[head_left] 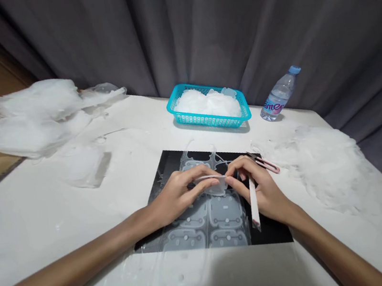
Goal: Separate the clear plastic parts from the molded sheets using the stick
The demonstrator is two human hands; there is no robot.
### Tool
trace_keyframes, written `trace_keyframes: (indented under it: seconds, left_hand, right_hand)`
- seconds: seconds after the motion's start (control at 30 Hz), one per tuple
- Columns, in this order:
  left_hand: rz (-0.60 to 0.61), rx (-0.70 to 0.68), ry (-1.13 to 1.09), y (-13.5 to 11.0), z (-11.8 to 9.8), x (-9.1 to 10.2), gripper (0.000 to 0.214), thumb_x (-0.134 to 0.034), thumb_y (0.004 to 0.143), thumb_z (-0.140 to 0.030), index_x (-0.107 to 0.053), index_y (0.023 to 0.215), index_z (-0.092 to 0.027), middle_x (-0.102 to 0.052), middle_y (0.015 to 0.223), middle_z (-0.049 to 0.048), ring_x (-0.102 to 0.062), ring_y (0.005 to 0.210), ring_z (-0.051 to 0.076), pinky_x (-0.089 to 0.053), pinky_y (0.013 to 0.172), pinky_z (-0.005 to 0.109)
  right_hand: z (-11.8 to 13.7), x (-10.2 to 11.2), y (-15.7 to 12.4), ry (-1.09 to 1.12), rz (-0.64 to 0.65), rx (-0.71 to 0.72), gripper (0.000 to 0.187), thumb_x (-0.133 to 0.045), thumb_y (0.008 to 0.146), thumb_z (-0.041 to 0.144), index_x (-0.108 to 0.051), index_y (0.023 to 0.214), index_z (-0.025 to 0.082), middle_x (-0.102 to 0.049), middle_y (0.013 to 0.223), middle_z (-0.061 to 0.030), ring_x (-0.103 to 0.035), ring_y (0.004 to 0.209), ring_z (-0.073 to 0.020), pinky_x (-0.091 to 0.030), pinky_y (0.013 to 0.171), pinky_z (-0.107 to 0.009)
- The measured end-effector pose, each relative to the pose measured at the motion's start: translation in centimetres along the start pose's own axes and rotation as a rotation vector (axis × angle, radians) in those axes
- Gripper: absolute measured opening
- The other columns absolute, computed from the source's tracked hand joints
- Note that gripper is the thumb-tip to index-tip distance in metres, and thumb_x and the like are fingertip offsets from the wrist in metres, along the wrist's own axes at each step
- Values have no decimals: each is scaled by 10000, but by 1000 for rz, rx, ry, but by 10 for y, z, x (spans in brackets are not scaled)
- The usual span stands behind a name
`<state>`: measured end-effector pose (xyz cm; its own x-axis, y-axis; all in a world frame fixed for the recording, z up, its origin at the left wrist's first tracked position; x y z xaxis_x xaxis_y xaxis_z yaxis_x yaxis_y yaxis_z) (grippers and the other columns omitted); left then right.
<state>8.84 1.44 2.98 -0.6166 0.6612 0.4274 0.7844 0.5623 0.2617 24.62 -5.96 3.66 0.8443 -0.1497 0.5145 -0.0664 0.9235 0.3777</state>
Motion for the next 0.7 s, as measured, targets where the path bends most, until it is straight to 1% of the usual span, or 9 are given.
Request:
trace_keyframes:
  seconds: [0.1,0.2,0.3,0.37,0.4,0.47,0.53,0.6,0.7]
  left_hand:
    - [-13,17,-6,-2,2,0,185,-625,1040,-289,-767,1129,-212,-789,1047,28,-733,921,146,-518,715,201]
    - [-26,87,-49,-1,7,-1,178,-679,1003,-337,-763,1063,-191,-771,960,23,-722,832,140,-517,660,201]
    - [-8,196,-289,2,17,-6,206,-768,929,-335,-706,1024,-164,-746,855,3,-722,767,136,-576,686,220]
    - [25,254,-490,6,23,-11,239,-798,899,-315,-673,1025,-155,-752,862,9,-743,789,154,-631,722,267]
    - [36,272,-554,8,25,-12,244,-804,892,-308,-667,1016,-149,-754,865,17,-746,788,161,-647,713,281]
    - [44,285,-590,10,28,-12,238,-811,883,-303,-670,975,-135,-748,837,24,-731,733,152,-647,646,264]
    - [42,286,-570,11,29,-11,228,-815,880,-298,-680,947,-127,-735,793,20,-705,677,135,-623,585,229]
    - [62,303,-557,10,29,-11,227,-815,879,-302,-694,961,-129,-737,795,20,-706,681,138,-619,578,226]
    - [135,342,-556,9,27,-15,260,-799,893,-340,-716,1039,-142,-759,865,36,-741,754,171,-642,623,262]
  right_hand:
    - [-3,-1,-2,21,3,-32,39,-608,1026,222,-592,1009,253,-591,951,-4,-495,817,-166,-419,781,-325]
    - [-7,-2,-3,49,5,-72,29,-583,1037,239,-580,1009,248,-580,960,-1,-486,801,-157,-421,773,-314]
    - [-12,1,-2,66,-36,-126,37,-579,1041,277,-580,1023,245,-538,891,18,-472,747,-145,-411,722,-298]
    - [-16,3,-2,72,-58,-171,59,-585,1037,303,-587,1030,245,-480,814,36,-459,706,-144,-399,681,-292]
    - [-17,4,-2,70,-61,-184,65,-592,1030,309,-591,1021,244,-463,793,39,-458,699,-147,-398,675,-293]
    - [-18,5,-2,55,-61,-184,66,-617,1004,302,-595,985,243,-494,807,28,-475,727,-158,-413,708,-305]
    - [-18,7,-2,32,-65,-164,69,-653,971,292,-602,972,245,-575,888,-1,-501,795,-178,-433,777,-330]
    - [-17,7,-2,30,-66,-159,114,-676,952,295,-625,1045,251,-634,978,-25,-520,858,-199,-441,832,-353]
    - [-14,4,2,47,-79,-167,255,-683,959,318,-645,1205,265,-672,1004,-30,-516,863,-211,-441,829,-360]
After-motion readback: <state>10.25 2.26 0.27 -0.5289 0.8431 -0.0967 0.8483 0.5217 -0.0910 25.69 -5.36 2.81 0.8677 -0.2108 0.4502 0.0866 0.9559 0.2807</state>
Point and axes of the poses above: each hand's wrist, its own y-axis towards the middle knuckle, its own x-axis out of the back of the hand, z = x × y, the point moved 7 cm from there along y, towards the middle knuckle
